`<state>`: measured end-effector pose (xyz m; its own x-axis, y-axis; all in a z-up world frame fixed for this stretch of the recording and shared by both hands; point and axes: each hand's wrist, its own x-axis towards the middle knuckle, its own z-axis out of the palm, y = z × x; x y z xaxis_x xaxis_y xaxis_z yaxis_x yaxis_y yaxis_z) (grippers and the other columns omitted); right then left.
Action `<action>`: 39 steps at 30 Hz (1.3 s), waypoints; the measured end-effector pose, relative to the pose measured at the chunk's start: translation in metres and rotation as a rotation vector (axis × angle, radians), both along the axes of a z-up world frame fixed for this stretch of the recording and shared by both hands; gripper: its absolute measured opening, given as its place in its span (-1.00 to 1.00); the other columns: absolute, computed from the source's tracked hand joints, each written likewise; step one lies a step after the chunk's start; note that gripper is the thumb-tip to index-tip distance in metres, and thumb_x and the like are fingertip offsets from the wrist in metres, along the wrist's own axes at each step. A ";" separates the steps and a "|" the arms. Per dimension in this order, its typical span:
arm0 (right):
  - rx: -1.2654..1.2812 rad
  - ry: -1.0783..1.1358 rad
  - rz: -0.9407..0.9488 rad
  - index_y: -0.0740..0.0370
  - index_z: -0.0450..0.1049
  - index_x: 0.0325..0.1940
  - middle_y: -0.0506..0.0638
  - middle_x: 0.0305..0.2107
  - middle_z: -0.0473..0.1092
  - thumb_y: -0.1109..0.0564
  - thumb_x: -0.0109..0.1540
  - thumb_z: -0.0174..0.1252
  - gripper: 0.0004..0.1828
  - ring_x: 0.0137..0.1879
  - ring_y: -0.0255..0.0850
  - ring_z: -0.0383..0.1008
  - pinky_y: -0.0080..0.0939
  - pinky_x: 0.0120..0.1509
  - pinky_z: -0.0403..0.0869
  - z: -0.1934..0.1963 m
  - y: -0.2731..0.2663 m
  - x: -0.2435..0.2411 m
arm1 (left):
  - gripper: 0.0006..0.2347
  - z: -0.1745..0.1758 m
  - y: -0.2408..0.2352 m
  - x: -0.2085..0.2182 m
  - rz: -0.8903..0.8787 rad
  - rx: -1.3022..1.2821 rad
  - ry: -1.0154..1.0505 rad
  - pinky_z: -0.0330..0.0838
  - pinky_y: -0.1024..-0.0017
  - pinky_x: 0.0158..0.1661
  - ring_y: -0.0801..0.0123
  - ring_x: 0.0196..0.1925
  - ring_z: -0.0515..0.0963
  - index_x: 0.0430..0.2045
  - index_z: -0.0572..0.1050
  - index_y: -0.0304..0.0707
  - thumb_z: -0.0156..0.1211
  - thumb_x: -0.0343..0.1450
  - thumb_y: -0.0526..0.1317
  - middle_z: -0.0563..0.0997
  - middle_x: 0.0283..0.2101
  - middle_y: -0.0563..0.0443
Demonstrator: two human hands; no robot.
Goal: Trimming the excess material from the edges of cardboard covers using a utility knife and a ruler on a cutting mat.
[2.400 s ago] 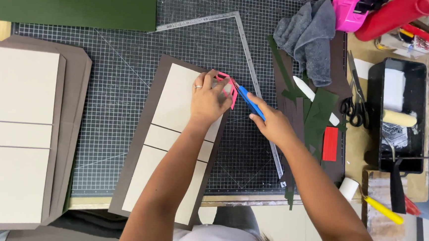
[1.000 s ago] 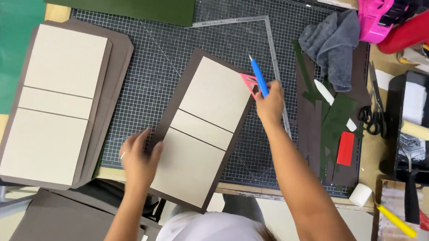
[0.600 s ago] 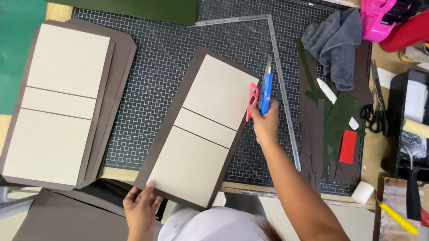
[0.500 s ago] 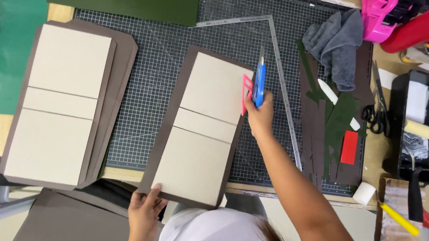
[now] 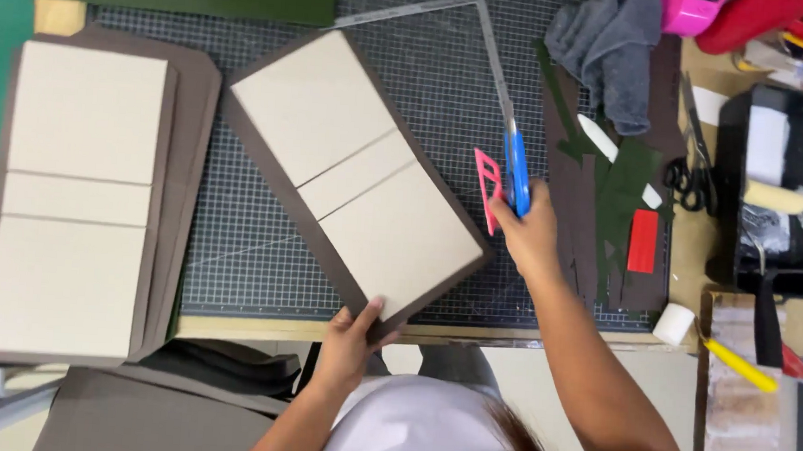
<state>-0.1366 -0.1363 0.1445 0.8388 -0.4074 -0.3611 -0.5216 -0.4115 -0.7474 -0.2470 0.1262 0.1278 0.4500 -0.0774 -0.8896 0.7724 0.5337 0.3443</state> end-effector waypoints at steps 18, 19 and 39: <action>-0.188 -0.028 -0.191 0.29 0.34 0.09 0.19 -0.23 0.51 0.08 0.20 0.41 -0.50 -0.09 0.07 0.62 0.06 -0.02 0.56 -0.057 -0.001 -0.059 | -0.71 -0.057 -0.070 0.110 -0.870 0.967 -1.571 0.41 0.26 0.15 0.25 0.17 0.57 0.00 0.60 0.11 0.36 0.41 -0.03 0.58 -0.03 0.16; -0.186 -0.027 -0.192 0.29 0.34 0.09 0.19 -0.23 0.51 0.08 0.20 0.41 -0.50 -0.09 0.07 0.62 0.06 -0.02 0.56 -0.056 0.002 -0.064 | -0.71 -0.066 -0.079 0.111 -0.873 0.968 -1.570 0.41 0.26 0.15 0.25 0.17 0.57 0.00 0.60 0.11 0.36 0.41 -0.03 0.58 -0.03 0.16; 0.172 0.060 -0.359 0.32 0.26 0.26 0.19 -0.38 0.53 -0.06 0.37 0.17 -0.48 -0.40 -0.03 0.64 -0.12 -0.28 0.63 -0.046 -0.018 -0.136 | -0.69 -0.123 -0.132 0.133 -0.983 1.191 -1.721 0.19 0.09 0.19 0.08 0.35 0.28 -0.05 0.62 0.30 0.30 0.35 0.11 0.38 0.25 0.07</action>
<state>-0.2729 -0.1538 0.0988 0.6290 -0.6004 -0.4938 -0.6547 -0.0665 -0.7530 -0.1139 -0.0055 0.0050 0.7365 -0.5833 0.3426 -0.6688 -0.5518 0.4982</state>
